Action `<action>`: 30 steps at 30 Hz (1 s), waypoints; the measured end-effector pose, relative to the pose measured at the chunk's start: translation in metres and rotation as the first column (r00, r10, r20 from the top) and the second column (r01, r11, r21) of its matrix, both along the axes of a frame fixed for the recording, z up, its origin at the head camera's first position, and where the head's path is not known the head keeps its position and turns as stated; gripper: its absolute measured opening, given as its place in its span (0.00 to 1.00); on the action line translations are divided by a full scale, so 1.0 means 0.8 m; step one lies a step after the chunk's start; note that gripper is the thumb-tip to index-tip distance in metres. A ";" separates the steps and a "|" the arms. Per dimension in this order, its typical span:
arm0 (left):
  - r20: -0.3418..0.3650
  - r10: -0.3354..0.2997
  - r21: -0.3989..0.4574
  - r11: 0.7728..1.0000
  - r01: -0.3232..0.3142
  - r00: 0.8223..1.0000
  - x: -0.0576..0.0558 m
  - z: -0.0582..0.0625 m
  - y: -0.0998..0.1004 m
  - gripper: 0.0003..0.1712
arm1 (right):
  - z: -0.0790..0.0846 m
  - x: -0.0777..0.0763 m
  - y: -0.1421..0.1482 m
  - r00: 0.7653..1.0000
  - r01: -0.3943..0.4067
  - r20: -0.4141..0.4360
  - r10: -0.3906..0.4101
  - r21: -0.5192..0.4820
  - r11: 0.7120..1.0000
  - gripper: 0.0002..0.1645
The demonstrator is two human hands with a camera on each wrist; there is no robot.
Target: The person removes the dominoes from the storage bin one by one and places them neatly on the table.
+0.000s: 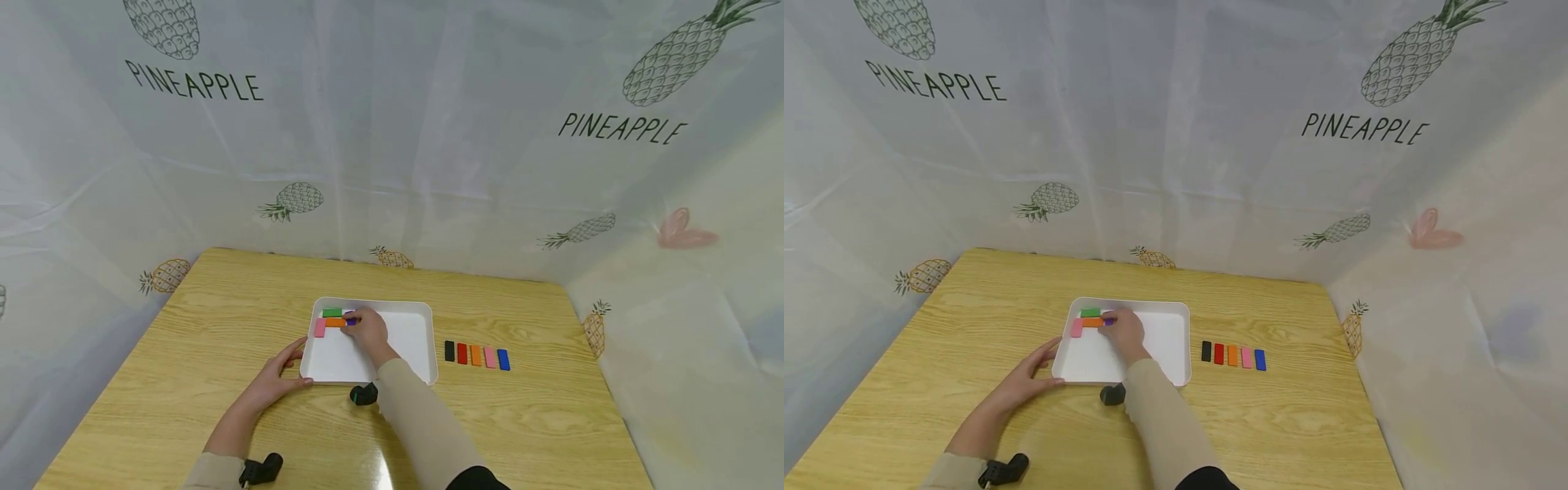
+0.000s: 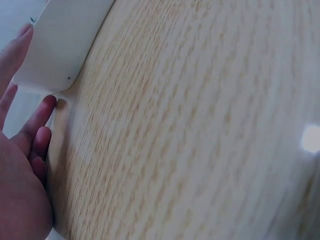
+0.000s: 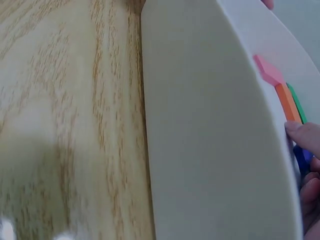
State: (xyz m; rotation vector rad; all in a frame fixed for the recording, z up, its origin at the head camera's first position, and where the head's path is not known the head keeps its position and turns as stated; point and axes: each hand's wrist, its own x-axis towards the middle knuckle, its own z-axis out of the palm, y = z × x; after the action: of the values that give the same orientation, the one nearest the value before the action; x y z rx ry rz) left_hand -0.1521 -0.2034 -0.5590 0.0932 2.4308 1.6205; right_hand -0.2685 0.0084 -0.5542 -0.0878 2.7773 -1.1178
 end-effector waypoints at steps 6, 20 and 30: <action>-0.008 -0.009 0.015 1.000 0.009 1.000 0.001 0.003 0.004 0.49 | 0.002 0.001 0.005 1.000 0.008 0.015 -0.007 -0.028 1.000 0.11; 0.021 0.006 -0.011 1.000 -0.006 1.000 0.000 -0.002 0.005 0.51 | 0.016 0.017 0.024 0.984 0.039 0.178 0.032 -0.383 0.923 0.09; 0.010 -0.003 -0.017 1.000 0.003 1.000 0.003 0.003 0.002 0.50 | 0.028 0.040 0.035 0.970 0.142 0.243 -0.016 -0.511 0.848 0.12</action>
State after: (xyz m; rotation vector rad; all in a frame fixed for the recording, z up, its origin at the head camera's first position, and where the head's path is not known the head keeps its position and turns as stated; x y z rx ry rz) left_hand -0.1495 -0.2014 -0.5565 0.0857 2.4357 1.5945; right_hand -0.2368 0.0362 -0.5320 0.0952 2.2191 -1.7601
